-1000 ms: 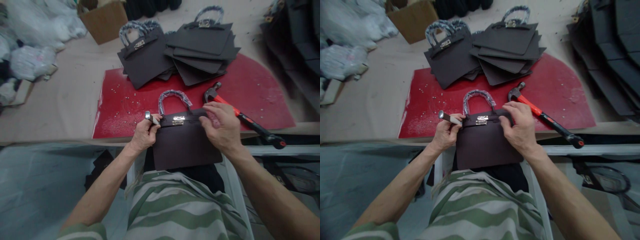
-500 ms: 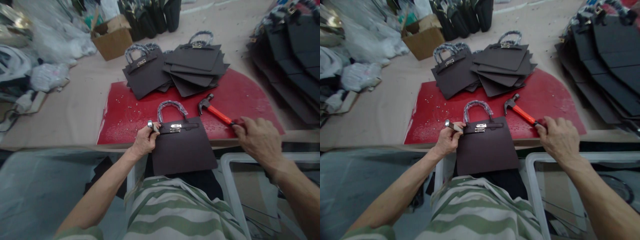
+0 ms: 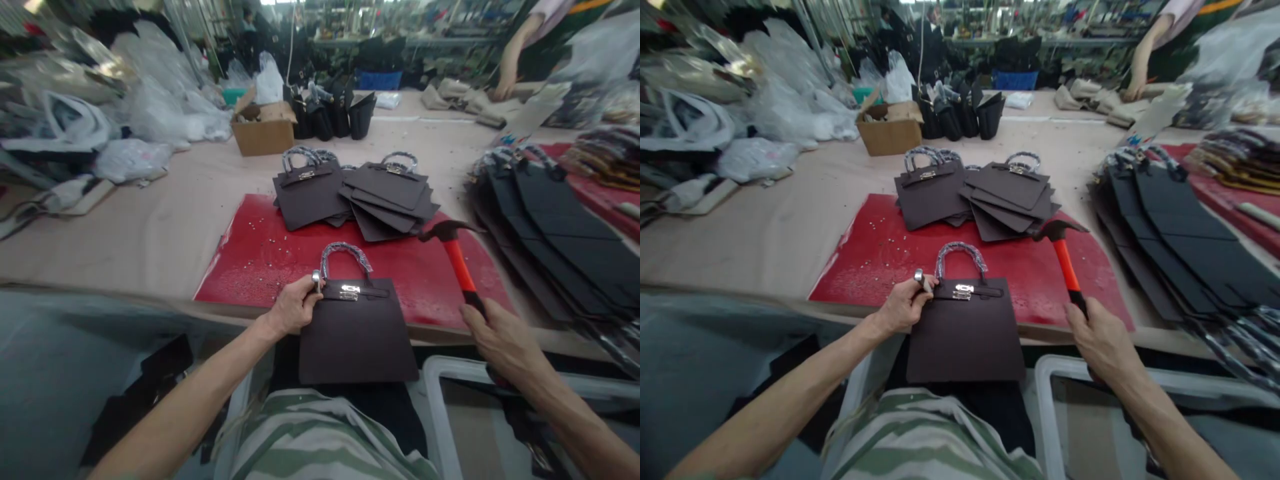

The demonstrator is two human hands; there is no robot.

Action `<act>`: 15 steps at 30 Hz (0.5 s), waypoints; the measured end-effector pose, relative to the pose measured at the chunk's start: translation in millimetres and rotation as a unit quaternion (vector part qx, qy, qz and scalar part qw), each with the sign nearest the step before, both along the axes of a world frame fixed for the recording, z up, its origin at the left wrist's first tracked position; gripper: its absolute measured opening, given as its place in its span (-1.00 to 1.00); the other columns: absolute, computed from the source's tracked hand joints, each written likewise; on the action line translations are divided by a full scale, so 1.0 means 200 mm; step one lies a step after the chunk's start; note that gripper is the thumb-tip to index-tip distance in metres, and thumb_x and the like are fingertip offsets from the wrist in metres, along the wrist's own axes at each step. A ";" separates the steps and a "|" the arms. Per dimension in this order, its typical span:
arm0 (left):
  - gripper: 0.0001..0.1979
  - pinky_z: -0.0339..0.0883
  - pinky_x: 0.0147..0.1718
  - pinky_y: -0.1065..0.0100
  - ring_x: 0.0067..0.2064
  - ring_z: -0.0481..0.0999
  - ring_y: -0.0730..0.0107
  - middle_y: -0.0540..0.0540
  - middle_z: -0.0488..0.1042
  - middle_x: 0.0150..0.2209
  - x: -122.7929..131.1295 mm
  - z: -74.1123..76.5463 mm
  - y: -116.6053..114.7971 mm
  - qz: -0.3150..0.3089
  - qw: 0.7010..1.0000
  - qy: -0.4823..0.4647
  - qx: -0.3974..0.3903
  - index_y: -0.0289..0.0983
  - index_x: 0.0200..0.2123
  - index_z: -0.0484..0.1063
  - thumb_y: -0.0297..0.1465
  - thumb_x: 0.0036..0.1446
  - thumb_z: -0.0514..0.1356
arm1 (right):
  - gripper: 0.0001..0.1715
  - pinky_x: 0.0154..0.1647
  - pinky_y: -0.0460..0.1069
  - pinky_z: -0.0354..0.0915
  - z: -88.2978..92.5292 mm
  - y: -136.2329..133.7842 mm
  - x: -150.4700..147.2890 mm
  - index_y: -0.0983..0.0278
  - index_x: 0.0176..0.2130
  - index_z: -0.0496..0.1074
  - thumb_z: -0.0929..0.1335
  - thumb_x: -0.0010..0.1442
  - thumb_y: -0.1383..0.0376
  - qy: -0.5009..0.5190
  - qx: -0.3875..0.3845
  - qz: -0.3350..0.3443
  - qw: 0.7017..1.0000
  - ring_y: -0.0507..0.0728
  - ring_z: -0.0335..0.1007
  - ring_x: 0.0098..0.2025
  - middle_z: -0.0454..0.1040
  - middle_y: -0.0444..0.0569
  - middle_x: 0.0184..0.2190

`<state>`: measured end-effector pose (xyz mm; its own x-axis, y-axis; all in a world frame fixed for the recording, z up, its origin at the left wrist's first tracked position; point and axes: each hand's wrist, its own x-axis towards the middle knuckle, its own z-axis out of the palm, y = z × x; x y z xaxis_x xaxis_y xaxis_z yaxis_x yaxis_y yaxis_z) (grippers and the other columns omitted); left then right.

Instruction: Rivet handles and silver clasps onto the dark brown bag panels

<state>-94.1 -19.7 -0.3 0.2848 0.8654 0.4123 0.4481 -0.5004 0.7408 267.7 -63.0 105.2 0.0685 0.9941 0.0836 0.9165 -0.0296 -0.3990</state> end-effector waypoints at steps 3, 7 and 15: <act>-0.82 0.51 -0.04 0.15 -0.12 0.60 0.19 -0.18 0.57 -0.16 0.00 0.00 0.00 -0.002 1.000 -0.002 -0.007 -0.26 -0.12 0.43 -0.48 0.20 0.14 | -0.61 -0.55 0.08 0.23 0.16 -0.06 -0.17 0.09 -0.43 0.20 0.21 0.31 -0.06 0.174 -0.049 -0.032 0.983 0.20 0.33 -0.60 0.35 -0.06 -0.62; -0.80 0.50 -0.04 0.15 -0.13 0.60 0.19 -0.17 0.57 -0.18 0.01 0.01 0.00 0.001 1.000 -0.002 -0.016 -0.25 -0.11 0.44 -0.49 0.19 0.14 | -0.62 -0.58 0.04 0.18 0.28 -0.12 -0.37 0.12 -0.37 0.25 0.20 0.31 -0.07 0.176 0.018 0.073 0.982 0.14 0.26 -0.63 0.35 -0.10 -0.62; -0.84 0.52 -0.10 0.21 -0.14 0.60 0.20 -0.15 0.57 -0.20 0.01 0.00 0.00 -0.003 1.000 -0.017 -0.005 -0.23 -0.15 0.43 -0.49 0.19 0.14 | -0.61 -0.61 0.01 -0.04 0.32 -0.12 -0.45 0.13 -0.44 0.18 0.15 0.35 0.01 0.015 0.059 0.222 0.973 0.09 0.17 -0.69 0.29 -0.16 -0.67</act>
<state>-92.6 -19.7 0.0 0.2763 0.8675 0.4136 0.4186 -0.4961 0.7607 178.4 -87.1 169.3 -0.3608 0.9102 0.2032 0.8165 0.4136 -0.4028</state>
